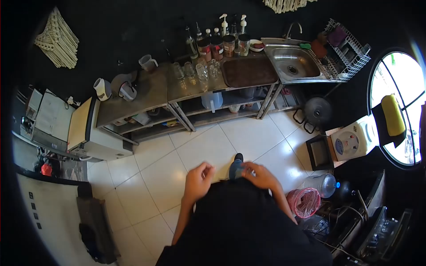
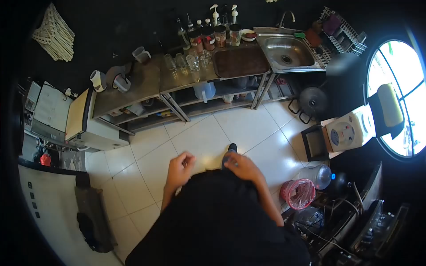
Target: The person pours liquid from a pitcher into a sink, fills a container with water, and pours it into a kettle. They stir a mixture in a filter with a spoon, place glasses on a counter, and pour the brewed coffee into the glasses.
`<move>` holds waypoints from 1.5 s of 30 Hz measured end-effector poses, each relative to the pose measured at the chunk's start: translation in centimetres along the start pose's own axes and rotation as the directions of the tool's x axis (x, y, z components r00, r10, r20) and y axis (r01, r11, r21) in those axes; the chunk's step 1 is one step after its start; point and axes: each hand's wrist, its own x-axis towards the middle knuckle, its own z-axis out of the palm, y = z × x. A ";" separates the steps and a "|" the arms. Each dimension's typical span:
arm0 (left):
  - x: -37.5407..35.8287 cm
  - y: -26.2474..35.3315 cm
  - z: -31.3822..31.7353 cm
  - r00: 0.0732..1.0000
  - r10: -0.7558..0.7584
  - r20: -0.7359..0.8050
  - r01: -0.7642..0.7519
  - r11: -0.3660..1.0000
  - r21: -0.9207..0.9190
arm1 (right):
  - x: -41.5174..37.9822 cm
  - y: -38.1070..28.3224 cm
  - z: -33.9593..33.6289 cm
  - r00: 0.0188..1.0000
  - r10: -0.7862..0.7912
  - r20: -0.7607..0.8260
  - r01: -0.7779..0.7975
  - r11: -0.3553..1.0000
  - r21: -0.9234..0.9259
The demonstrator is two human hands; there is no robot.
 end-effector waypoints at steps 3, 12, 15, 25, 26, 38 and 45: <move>6.3 2.1 -0.3 0.994 0.095 -0.056 -0.089 0.992 0.091 | 5.6 -0.5 -5.2 1.000 -0.021 -0.015 0.019 0.994 -0.106; 18.3 1.7 -0.3 0.957 0.123 -0.261 -0.131 0.991 -0.015 | 22.1 -3.1 -16.3 0.964 -0.267 -0.021 0.262 0.957 -0.127; 20.5 0.5 -1.0 0.964 0.026 -0.263 -0.033 0.999 -0.022 | 27.5 -3.3 -16.0 0.956 -0.277 0.097 0.280 0.960 -0.018; 35.1 -10.8 -8.4 0.968 0.002 -0.253 0.070 0.958 0.278 | 45.8 -4.2 -7.1 0.923 -0.332 0.195 0.363 0.919 -0.155; 38.3 -12.3 -9.6 0.977 0.043 -0.208 0.030 0.941 0.336 | 47.8 -4.6 -6.5 0.944 -0.289 0.158 0.319 0.923 -0.214; 64.0 -27.9 -10.1 0.967 -0.128 0.219 -0.147 0.420 0.895 | 71.9 -4.7 -0.1 0.997 -0.011 0.078 0.069 0.612 -0.788; 62.7 -26.1 -12.2 0.773 -0.486 0.408 -0.265 0.336 0.904 | 77.5 -2.0 3.7 0.917 0.350 0.190 0.080 0.306 -0.949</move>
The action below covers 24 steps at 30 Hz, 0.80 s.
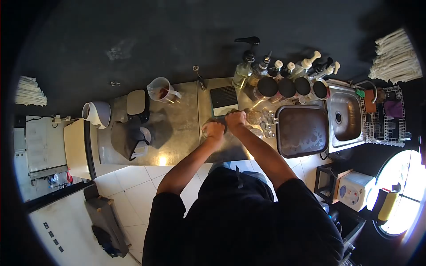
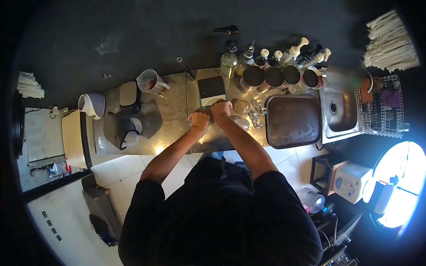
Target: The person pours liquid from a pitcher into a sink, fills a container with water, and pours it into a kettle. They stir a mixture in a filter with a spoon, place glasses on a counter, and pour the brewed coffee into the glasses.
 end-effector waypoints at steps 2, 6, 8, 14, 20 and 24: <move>1.0 0.1 1.2 0.997 0.003 0.071 -0.004 1.000 0.015 | 1.2 -1.3 0.2 0.999 0.012 0.047 -0.010 0.999 -0.035; 3.9 1.8 4.2 0.984 -0.118 0.134 0.082 0.966 0.245 | 2.2 -3.4 0.5 0.986 0.125 0.108 -0.074 0.921 -0.383; 4.7 1.0 4.5 0.973 -0.184 0.142 0.130 0.938 0.322 | 4.6 -4.6 2.1 0.978 0.168 0.125 -0.092 0.880 -0.466; 6.9 0.8 6.1 0.975 -0.161 0.153 0.152 0.986 0.065 | 3.5 -4.0 1.3 0.951 0.184 0.249 -0.020 0.838 -0.545; 7.0 0.1 5.8 0.928 -0.131 0.349 0.093 0.988 0.125 | 2.6 -3.7 2.4 0.953 0.274 0.126 -0.207 0.899 -0.386; 6.4 -0.7 5.8 0.842 -0.147 0.519 0.041 0.977 0.210 | 2.6 -3.4 3.1 0.946 0.288 0.150 -0.220 0.908 -0.356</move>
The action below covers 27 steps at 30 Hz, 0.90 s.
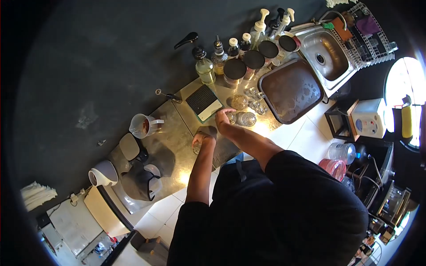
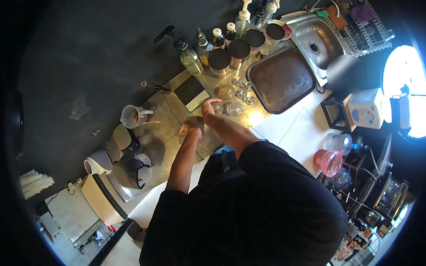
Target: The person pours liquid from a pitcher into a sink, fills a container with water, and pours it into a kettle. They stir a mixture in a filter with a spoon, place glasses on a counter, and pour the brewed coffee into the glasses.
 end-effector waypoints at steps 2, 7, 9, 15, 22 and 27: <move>0.0 -0.6 0.6 0.999 -0.001 0.041 0.000 0.999 0.034 | 1.6 -1.2 1.3 0.996 -0.064 0.070 0.071 0.992 -0.107; -1.8 -4.3 1.1 0.981 0.191 -0.031 -0.194 0.973 -0.122 | 0.4 0.1 0.3 1.000 -0.024 0.011 0.023 0.994 0.109; -2.3 -6.4 1.3 0.965 0.258 -0.044 -0.252 0.869 -0.426 | 0.5 1.1 0.1 0.997 -0.020 -0.068 0.035 0.973 0.227; -0.6 -10.8 7.0 0.830 0.475 -0.292 -0.221 -0.199 -0.955 | -7.1 10.5 -2.9 0.990 -0.136 -0.036 0.092 0.438 0.894; -14.9 -11.1 7.4 0.674 0.462 -0.576 -0.265 -0.577 -0.773 | -19.0 18.6 3.4 0.878 0.083 -0.471 0.398 -0.673 0.624; -21.1 -5.2 5.0 0.372 0.583 -0.722 -0.231 -0.695 -0.680 | -29.4 18.8 8.7 0.807 0.378 -0.453 0.416 -0.909 -0.019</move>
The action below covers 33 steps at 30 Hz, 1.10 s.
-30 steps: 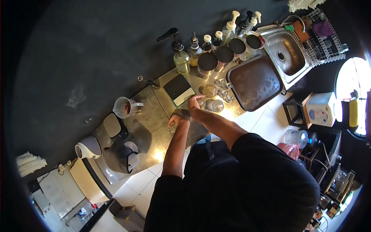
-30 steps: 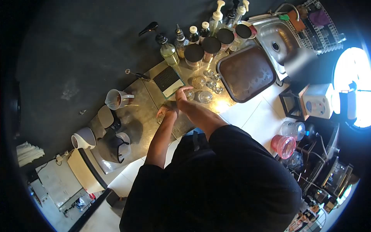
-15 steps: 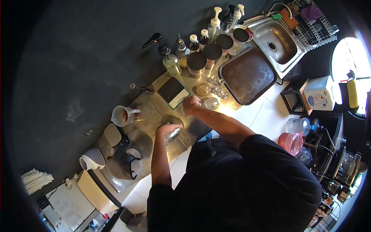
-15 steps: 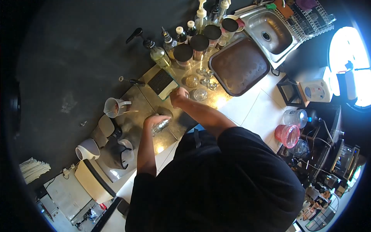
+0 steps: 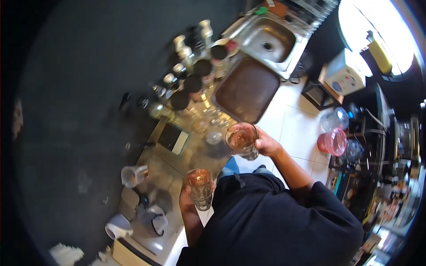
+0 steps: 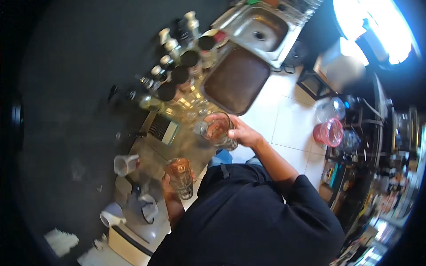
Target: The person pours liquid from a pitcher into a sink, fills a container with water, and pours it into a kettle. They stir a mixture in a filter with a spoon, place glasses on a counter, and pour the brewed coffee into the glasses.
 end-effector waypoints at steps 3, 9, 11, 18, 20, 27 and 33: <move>5.0 0.9 5.3 0.914 -0.104 0.393 0.085 0.994 0.066 | -7.7 -1.4 1.3 0.974 -0.187 -0.129 0.193 0.981 0.036; 13.3 -5.1 15.3 0.577 -0.294 0.762 0.359 0.929 0.087 | -24.9 -2.0 3.6 0.786 -0.520 -0.334 0.557 0.830 0.018; 14.0 -9.2 19.3 0.507 -0.332 0.795 0.423 0.900 0.106 | -31.1 -1.4 3.5 0.696 -0.619 -0.363 0.643 0.763 -0.067; 13.9 -24.3 32.7 0.428 -0.447 0.785 0.517 0.834 0.193 | -49.2 2.1 3.5 0.383 -0.752 -0.536 0.809 0.553 -0.199; 12.9 -28.6 35.9 0.412 -0.514 0.752 0.563 0.793 0.233 | -53.4 2.6 4.3 0.333 -0.751 -0.570 0.819 0.530 -0.219; 12.0 -42.5 47.9 0.060 -0.695 0.716 0.618 0.589 0.521 | -63.7 4.7 4.8 -0.112 -0.792 -0.600 0.749 0.329 -0.575; 11.6 -55.4 58.2 -0.129 -0.704 0.698 0.565 0.526 0.635 | -72.8 5.0 3.4 -0.410 -0.675 -0.613 0.558 0.346 -0.754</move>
